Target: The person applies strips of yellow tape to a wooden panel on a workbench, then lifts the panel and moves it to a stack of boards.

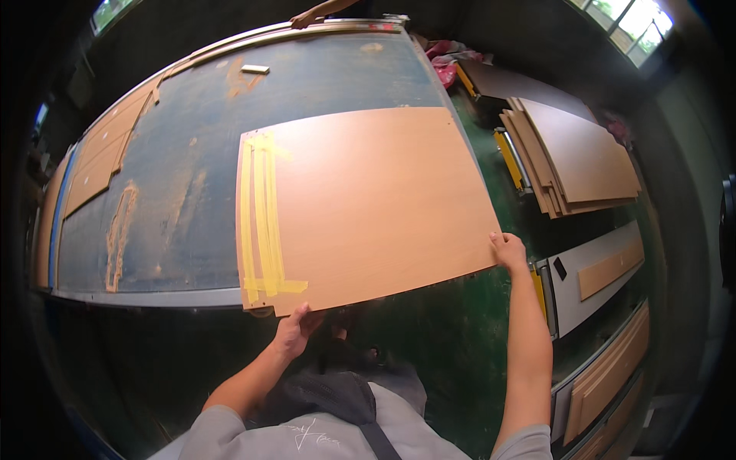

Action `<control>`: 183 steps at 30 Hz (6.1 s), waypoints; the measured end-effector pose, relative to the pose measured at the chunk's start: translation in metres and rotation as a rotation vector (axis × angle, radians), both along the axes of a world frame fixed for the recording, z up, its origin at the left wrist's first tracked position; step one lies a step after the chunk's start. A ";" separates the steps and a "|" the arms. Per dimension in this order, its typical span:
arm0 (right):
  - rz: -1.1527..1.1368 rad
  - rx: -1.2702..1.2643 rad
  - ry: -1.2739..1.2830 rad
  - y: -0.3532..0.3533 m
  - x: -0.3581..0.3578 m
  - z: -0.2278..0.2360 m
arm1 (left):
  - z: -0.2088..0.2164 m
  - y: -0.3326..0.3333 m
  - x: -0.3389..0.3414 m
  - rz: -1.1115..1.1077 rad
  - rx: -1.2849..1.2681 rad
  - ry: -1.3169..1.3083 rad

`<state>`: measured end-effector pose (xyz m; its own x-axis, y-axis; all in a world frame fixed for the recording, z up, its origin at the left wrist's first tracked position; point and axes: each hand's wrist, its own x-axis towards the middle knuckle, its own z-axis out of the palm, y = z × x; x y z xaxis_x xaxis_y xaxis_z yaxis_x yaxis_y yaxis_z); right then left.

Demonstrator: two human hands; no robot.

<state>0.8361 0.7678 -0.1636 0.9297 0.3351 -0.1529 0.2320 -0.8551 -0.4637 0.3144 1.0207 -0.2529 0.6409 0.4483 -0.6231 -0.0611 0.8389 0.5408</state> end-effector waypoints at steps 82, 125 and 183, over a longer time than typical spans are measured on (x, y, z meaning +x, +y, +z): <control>-2.022 0.846 -0.780 -0.713 -0.474 -0.057 | 0.036 -0.623 0.401 -1.379 -0.023 0.077; -3.005 0.115 -1.205 -1.661 -0.752 -0.046 | -0.023 -2.075 0.228 -1.949 -0.169 -0.032; -2.958 0.923 0.026 -3.153 0.216 -0.340 | -0.241 -3.428 1.283 -1.867 0.631 0.233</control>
<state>1.0518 -2.3857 -0.5037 -0.6619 -0.3636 -0.6556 0.0338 0.8592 -0.5106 1.5971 -2.4069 -0.4938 0.4374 -0.4125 -0.7991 0.6138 -0.5125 0.6005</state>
